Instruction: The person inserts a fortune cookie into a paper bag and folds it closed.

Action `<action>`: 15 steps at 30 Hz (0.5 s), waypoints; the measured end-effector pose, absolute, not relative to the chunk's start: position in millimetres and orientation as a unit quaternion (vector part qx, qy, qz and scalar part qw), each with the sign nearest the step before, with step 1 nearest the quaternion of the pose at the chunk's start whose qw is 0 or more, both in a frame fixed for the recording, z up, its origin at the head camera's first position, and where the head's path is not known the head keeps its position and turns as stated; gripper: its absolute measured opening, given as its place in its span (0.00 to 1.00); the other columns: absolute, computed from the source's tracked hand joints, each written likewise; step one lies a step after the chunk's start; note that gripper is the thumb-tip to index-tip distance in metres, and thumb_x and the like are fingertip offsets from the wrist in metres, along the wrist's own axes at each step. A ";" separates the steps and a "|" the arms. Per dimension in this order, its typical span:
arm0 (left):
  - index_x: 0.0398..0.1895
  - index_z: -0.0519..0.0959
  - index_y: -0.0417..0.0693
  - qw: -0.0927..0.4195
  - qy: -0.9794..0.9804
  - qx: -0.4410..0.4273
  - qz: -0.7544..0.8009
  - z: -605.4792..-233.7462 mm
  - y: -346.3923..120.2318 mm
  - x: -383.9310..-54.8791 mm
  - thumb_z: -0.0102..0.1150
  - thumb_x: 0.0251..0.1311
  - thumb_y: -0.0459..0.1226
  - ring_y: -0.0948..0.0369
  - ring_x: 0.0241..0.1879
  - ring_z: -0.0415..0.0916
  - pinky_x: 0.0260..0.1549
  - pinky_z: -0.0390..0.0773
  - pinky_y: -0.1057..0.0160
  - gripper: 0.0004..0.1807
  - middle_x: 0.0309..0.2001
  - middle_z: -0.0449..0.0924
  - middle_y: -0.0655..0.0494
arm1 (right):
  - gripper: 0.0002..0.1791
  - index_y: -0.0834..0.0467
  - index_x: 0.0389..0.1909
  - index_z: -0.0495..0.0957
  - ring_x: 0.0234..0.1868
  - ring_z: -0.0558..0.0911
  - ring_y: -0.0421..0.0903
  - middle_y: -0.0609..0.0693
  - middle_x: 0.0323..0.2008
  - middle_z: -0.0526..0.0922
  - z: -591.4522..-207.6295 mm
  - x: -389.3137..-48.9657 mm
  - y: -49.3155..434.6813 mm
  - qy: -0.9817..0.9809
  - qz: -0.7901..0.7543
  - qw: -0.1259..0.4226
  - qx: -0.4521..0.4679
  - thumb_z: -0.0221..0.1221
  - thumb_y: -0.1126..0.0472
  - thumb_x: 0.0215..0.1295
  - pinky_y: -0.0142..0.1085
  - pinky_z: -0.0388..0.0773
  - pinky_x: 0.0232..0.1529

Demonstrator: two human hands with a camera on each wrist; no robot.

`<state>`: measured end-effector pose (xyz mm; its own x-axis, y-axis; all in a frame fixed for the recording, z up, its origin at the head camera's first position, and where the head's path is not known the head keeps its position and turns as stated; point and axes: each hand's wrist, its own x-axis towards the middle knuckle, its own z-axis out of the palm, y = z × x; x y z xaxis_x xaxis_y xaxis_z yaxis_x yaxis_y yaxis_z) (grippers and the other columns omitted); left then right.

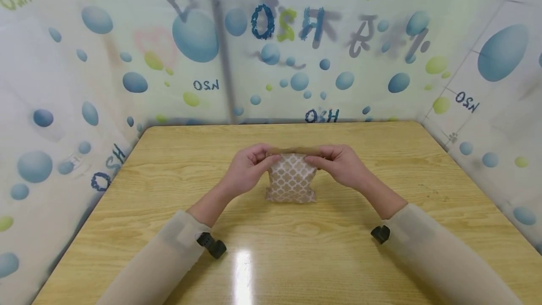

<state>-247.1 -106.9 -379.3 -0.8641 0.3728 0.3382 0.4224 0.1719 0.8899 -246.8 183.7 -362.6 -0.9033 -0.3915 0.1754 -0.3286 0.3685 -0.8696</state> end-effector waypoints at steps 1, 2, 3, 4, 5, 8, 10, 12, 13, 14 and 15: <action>0.59 0.87 0.43 0.023 -0.764 -0.260 -0.591 -379.8 -107.3 -247.2 0.65 0.78 0.36 0.64 0.21 0.65 0.24 0.69 0.66 0.13 0.23 0.78 0.60 | 0.13 0.59 0.57 0.91 0.33 0.81 0.42 0.50 0.40 0.92 -362.8 -247.1 183.8 0.825 -0.517 0.029 -0.224 0.66 0.60 0.79 0.36 0.83 0.36; 0.60 0.88 0.43 0.025 -0.762 -0.260 -0.592 -380.3 -107.7 -247.6 0.65 0.78 0.35 0.63 0.22 0.67 0.25 0.71 0.66 0.13 0.24 0.80 0.60 | 0.13 0.58 0.58 0.91 0.33 0.82 0.43 0.51 0.43 0.93 -363.3 -247.6 183.9 0.825 -0.516 0.026 -0.231 0.65 0.61 0.80 0.37 0.84 0.36; 0.60 0.88 0.44 0.027 -0.761 -0.260 -0.593 -380.6 -108.3 -248.0 0.66 0.77 0.35 0.62 0.23 0.70 0.26 0.74 0.66 0.14 0.25 0.82 0.60 | 0.14 0.59 0.59 0.90 0.34 0.84 0.44 0.53 0.45 0.93 -363.6 -247.6 183.8 0.823 -0.515 0.023 -0.239 0.65 0.62 0.79 0.37 0.85 0.37; 0.61 0.88 0.44 0.029 -0.761 -0.260 -0.594 -380.8 -108.7 -248.3 0.66 0.77 0.35 0.61 0.24 0.71 0.27 0.75 0.66 0.14 0.27 0.84 0.59 | 0.14 0.59 0.60 0.90 0.35 0.85 0.46 0.56 0.48 0.93 -363.8 -247.7 183.8 0.820 -0.516 0.021 -0.246 0.65 0.63 0.79 0.38 0.87 0.38; 0.59 0.89 0.44 0.029 -0.761 -0.259 -0.595 -381.2 -109.2 -248.5 0.66 0.77 0.34 0.60 0.26 0.73 0.28 0.76 0.66 0.13 0.30 0.86 0.58 | 0.15 0.59 0.62 0.89 0.36 0.86 0.48 0.58 0.51 0.93 -364.0 -247.6 183.7 0.817 -0.518 0.020 -0.255 0.65 0.64 0.79 0.40 0.88 0.40; 0.58 0.89 0.44 0.026 -0.759 -0.264 -0.595 -381.0 -110.0 -247.6 0.66 0.76 0.32 0.59 0.28 0.76 0.28 0.76 0.68 0.12 0.37 0.91 0.53 | 0.17 0.59 0.64 0.88 0.34 0.85 0.51 0.61 0.54 0.92 -365.0 -246.8 184.3 0.814 -0.512 0.011 -0.274 0.64 0.67 0.79 0.43 0.88 0.38; 0.58 0.89 0.44 0.027 -0.759 -0.269 -0.592 -380.2 -109.9 -246.3 0.64 0.76 0.31 0.60 0.28 0.75 0.28 0.75 0.69 0.12 0.40 0.92 0.50 | 0.18 0.59 0.66 0.87 0.30 0.82 0.49 0.61 0.54 0.91 -365.5 -246.3 184.8 0.812 -0.508 0.008 -0.287 0.62 0.68 0.79 0.45 0.88 0.37; 0.57 0.90 0.43 0.029 -0.759 -0.275 -0.589 -379.0 -109.2 -244.8 0.63 0.76 0.29 0.61 0.29 0.76 0.30 0.77 0.69 0.13 0.45 0.93 0.47 | 0.18 0.59 0.65 0.87 0.26 0.78 0.45 0.61 0.54 0.91 -366.0 -245.7 185.3 0.812 -0.501 0.001 -0.298 0.61 0.69 0.80 0.45 0.87 0.35; 0.55 0.91 0.43 0.030 -0.760 -0.277 -0.587 -378.5 -108.9 -244.3 0.61 0.76 0.28 0.62 0.29 0.76 0.30 0.78 0.69 0.13 0.45 0.93 0.46 | 0.17 0.60 0.64 0.87 0.25 0.78 0.44 0.61 0.52 0.91 -366.3 -245.4 185.6 0.812 -0.500 -0.001 -0.301 0.60 0.70 0.80 0.45 0.87 0.35; 0.54 0.91 0.43 0.031 -0.762 -0.277 -0.584 -378.0 -108.7 -243.8 0.60 0.76 0.28 0.63 0.30 0.76 0.31 0.78 0.69 0.13 0.46 0.92 0.46 | 0.17 0.61 0.63 0.88 0.26 0.77 0.42 0.61 0.52 0.91 -366.4 -245.2 185.7 0.812 -0.499 -0.003 -0.303 0.59 0.71 0.81 0.44 0.87 0.35; 0.53 0.91 0.43 0.033 -0.766 -0.276 -0.580 -377.5 -108.5 -243.3 0.60 0.76 0.28 0.62 0.30 0.76 0.31 0.78 0.69 0.13 0.46 0.92 0.46 | 0.16 0.61 0.61 0.89 0.27 0.78 0.41 0.61 0.52 0.91 -366.6 -245.0 185.7 0.812 -0.499 -0.005 -0.303 0.58 0.71 0.81 0.43 0.88 0.35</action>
<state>-243.3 -108.5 -377.5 -0.8454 0.3847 0.3705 0.4611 0.1756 0.8698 -245.0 185.7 -366.6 -0.8160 -0.4878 0.3101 -0.4973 0.3188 -0.8069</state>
